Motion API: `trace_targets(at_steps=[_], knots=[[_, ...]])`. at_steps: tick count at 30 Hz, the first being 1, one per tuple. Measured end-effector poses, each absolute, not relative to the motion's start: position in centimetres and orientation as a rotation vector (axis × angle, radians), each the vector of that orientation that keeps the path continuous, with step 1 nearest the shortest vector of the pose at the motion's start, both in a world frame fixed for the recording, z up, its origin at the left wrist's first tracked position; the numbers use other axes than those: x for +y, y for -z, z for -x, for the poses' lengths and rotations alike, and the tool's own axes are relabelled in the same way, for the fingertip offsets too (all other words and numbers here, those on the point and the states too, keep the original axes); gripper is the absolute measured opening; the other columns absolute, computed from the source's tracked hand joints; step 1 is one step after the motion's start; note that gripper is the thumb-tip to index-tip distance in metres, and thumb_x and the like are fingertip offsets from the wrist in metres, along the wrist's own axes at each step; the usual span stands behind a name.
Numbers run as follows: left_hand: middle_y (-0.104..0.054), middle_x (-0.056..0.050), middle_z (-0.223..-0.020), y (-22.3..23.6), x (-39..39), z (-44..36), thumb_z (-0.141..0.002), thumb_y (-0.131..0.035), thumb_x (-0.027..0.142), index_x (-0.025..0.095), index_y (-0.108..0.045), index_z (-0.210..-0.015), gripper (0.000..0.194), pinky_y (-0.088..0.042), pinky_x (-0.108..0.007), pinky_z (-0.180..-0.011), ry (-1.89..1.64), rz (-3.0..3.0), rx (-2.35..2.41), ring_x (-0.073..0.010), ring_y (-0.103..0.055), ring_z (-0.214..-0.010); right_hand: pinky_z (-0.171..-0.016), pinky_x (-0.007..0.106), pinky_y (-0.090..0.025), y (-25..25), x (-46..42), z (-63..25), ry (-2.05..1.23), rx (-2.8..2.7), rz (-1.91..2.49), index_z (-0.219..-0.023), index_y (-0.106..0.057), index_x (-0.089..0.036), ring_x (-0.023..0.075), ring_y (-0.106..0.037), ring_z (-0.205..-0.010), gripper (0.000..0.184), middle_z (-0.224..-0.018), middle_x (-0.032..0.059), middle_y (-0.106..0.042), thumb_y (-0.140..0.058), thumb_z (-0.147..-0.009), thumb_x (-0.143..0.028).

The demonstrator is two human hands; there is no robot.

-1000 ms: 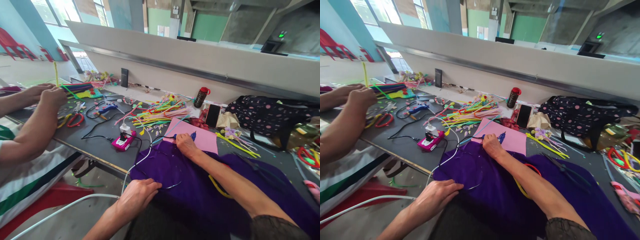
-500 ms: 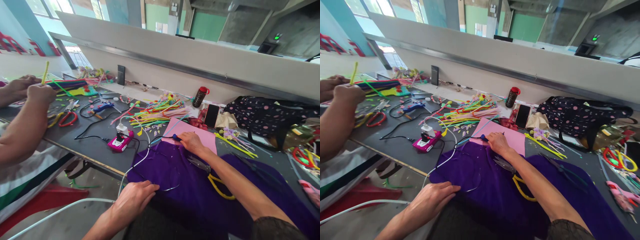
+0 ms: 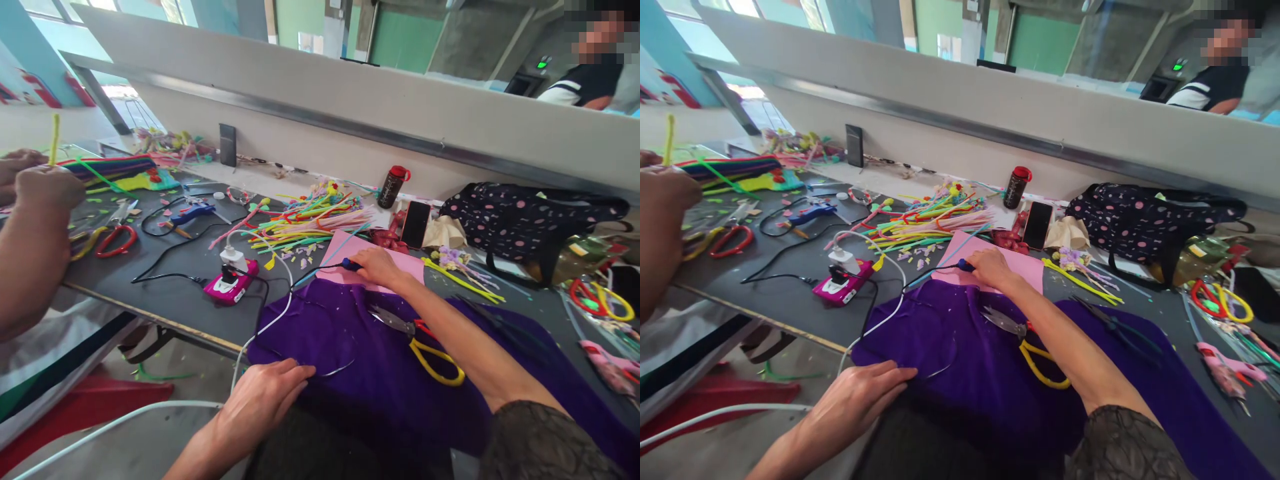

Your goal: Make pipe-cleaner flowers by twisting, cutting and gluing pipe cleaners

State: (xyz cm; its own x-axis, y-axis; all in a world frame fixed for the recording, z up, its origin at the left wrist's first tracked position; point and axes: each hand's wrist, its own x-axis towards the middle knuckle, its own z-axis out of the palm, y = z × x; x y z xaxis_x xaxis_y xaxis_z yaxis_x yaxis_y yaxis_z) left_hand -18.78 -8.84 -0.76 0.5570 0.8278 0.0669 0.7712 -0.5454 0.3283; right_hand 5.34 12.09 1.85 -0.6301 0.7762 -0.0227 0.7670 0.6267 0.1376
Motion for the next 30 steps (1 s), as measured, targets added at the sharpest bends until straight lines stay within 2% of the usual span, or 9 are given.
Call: trace_targets(at_steps=[4,11,16,19,23,27,30], knots=[[-0.065,0.001,-0.084,0.5,-8.9,19.2,-0.087,-0.039,0.026,0.027,-0.058,-0.104,0.026,-0.044,-0.019,-0.062,-0.307,-2.526,1.327,-0.0106,-0.062,-0.071,-0.076,0.03,-0.036,-2.9,12.3,-8.1,-0.248,2.779,-1.426,-0.111,-0.056,-0.026,0.02,-0.055,-0.094,0.034,-0.105,0.0027,-0.062,-0.052,-0.078,-0.021],[-0.063,0.0,-0.081,0.1,-8.3,18.8,-0.087,-0.038,0.026,0.028,-0.06,-0.103,0.028,-0.043,-0.017,-0.06,-0.218,-2.491,1.279,-0.0095,-0.06,-0.07,-0.08,0.031,-0.035,-0.9,10.1,-10.5,-0.187,2.863,-1.215,-0.109,-0.056,-0.023,0.0198,-0.054,-0.095,0.033,-0.096,0.0055,-0.063,-0.056,-0.077,-0.018],[-0.063,0.001,-0.081,0.2,-8.8,18.1,-0.086,-0.042,0.03,0.03,-0.061,-0.101,0.025,-0.043,-0.018,-0.062,-0.158,-2.458,1.209,-0.0101,-0.06,-0.071,-0.084,0.033,-0.037,-0.1,8.5,-11.2,-0.227,2.934,-1.393,-0.115,-0.052,-0.02,0.021,-0.05,-0.101,0.038,-0.112,0.0081,-0.056,-0.056,-0.077,-0.019],[-0.064,0.0,-0.087,0.4,-9.0,18.4,-0.086,-0.04,0.034,0.028,-0.06,-0.104,0.028,-0.045,-0.021,-0.071,-0.263,-2.429,1.303,-0.0118,-0.059,-0.08,-0.08,0.031,-0.04,-0.1,6.8,-11.8,-0.132,2.986,-1.493,-0.113,-0.053,-0.019,0.0193,-0.053,-0.095,0.032,-0.106,0.0071,-0.058,-0.05,-0.082,-0.025],[-0.062,-0.004,-0.099,0.8,-8.8,18.8,-0.087,-0.038,0.031,0.023,-0.06,-0.106,0.03,-0.043,-0.029,-0.085,-0.436,-2.4,1.652,-0.0153,-0.056,-0.093,-0.076,0.03,-0.043,0.4,4.3,-11.8,0.004,3.004,-1.416,-0.105,-0.059,-0.021,0.0181,-0.056,-0.088,0.025,-0.095,0.0051,-0.061,-0.046,-0.084,-0.026],[-0.053,-0.006,-0.121,1.6,-8.5,18.3,-0.084,-0.044,0.029,0.022,-0.057,-0.112,0.032,-0.035,-0.039,-0.097,-0.394,-2.543,1.735,-0.0218,-0.043,-0.115,-0.078,0.032,-0.042,0.9,2.8,-10.6,0.033,3.09,-1.311,-0.104,-0.059,-0.02,0.0189,-0.055,-0.091,0.025,-0.1,0.0063,-0.061,-0.048,-0.083,-0.027],[-0.047,-0.009,-0.128,2.3,-8.0,18.0,-0.085,-0.042,0.031,0.02,-0.053,-0.118,0.036,-0.031,-0.043,-0.099,-0.341,-2.564,1.797,-0.0234,-0.04,-0.119,-0.079,0.034,-0.042,0.7,2.5,-10.1,0.014,3.112,-1.289,-0.103,-0.06,-0.02,0.0198,-0.055,-0.092,0.024,-0.102,0.0071,-0.061,-0.048,-0.083,-0.027]])
